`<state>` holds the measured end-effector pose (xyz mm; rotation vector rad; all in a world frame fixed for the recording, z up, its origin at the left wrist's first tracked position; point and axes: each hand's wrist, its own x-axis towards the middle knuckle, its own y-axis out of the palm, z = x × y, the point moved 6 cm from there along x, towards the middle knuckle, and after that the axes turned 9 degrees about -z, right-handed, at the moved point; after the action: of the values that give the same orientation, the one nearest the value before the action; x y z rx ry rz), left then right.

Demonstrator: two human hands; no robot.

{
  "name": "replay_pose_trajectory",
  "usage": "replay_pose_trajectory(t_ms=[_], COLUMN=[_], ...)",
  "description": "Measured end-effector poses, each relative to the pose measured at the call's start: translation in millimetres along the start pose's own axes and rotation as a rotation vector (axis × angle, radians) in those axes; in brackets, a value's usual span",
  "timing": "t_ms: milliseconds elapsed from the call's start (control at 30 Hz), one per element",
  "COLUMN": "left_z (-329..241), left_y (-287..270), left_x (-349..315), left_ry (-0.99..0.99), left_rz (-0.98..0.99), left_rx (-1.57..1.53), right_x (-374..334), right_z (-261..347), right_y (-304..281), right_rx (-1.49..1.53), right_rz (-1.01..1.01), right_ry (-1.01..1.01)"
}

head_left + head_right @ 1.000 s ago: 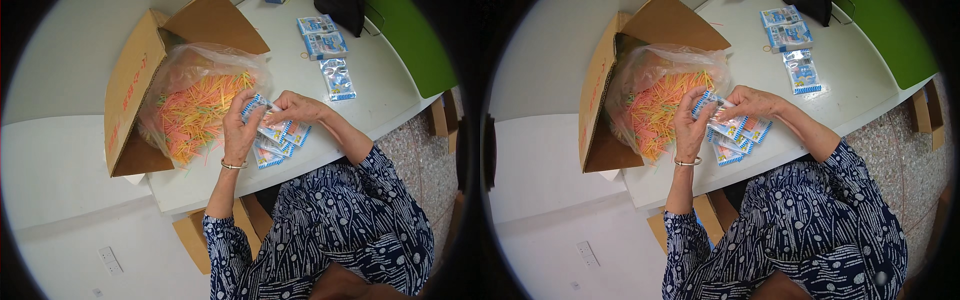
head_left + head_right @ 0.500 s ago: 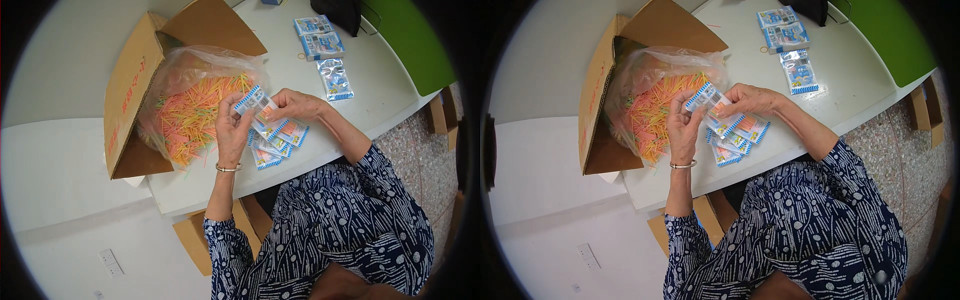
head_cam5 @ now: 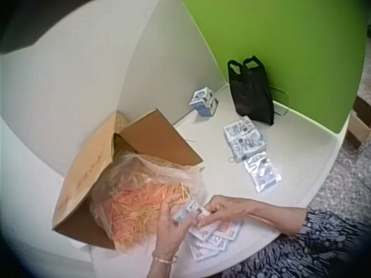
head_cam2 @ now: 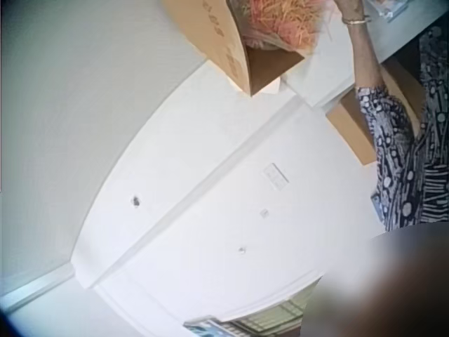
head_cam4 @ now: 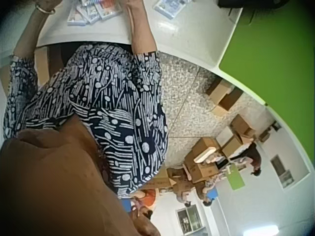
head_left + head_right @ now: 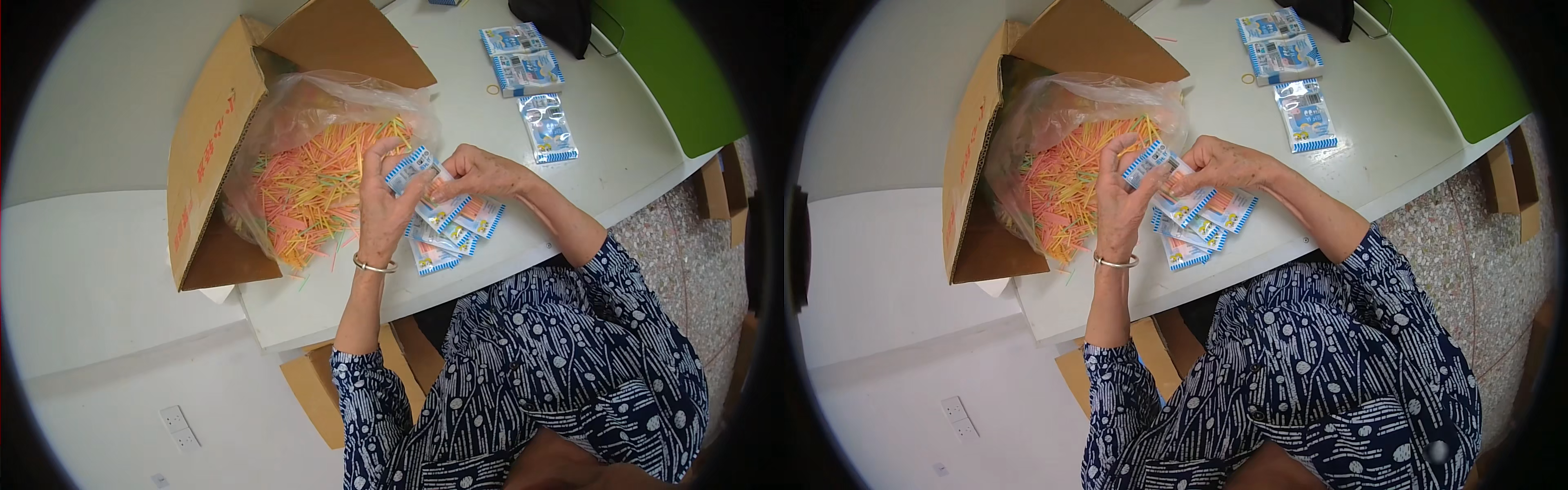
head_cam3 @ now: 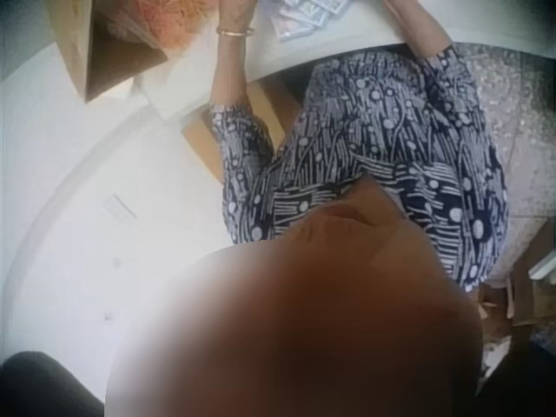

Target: Manually counting and packing small yellow plastic sticks into blue and white plastic pouches.

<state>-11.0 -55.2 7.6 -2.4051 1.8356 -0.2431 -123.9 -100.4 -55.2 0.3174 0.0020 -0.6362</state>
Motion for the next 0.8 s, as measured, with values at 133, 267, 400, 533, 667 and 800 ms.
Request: replay_pose_trajectory(t_ms=[133,267,400,533,667,800], left_z=[0,3,3,9,19,24], left_y=[0,2,0,4,11,18], left_x=[2,3,3,4,-5,-23], left_ry=[0.097,0.073,0.09,0.122,0.07,0.268], left_rz=[0.021,0.042,0.043,0.039,-0.041,-0.04], left_rx=[0.163,0.132,0.124,0.153,0.128,0.566], right_x=[-3,-4,-7,-10,-20,-64], right_z=[7,-3,2,7,36,51], right_y=[6,4,5,-4,-40,-79], right_rx=[-0.069,-0.082,-0.001,-0.151,-0.767,-1.034], right_rz=[0.029,0.041,0.056,0.042,-0.222,-0.775], right_ry=[-0.011,0.067,0.082,0.055,-0.173,-0.19])
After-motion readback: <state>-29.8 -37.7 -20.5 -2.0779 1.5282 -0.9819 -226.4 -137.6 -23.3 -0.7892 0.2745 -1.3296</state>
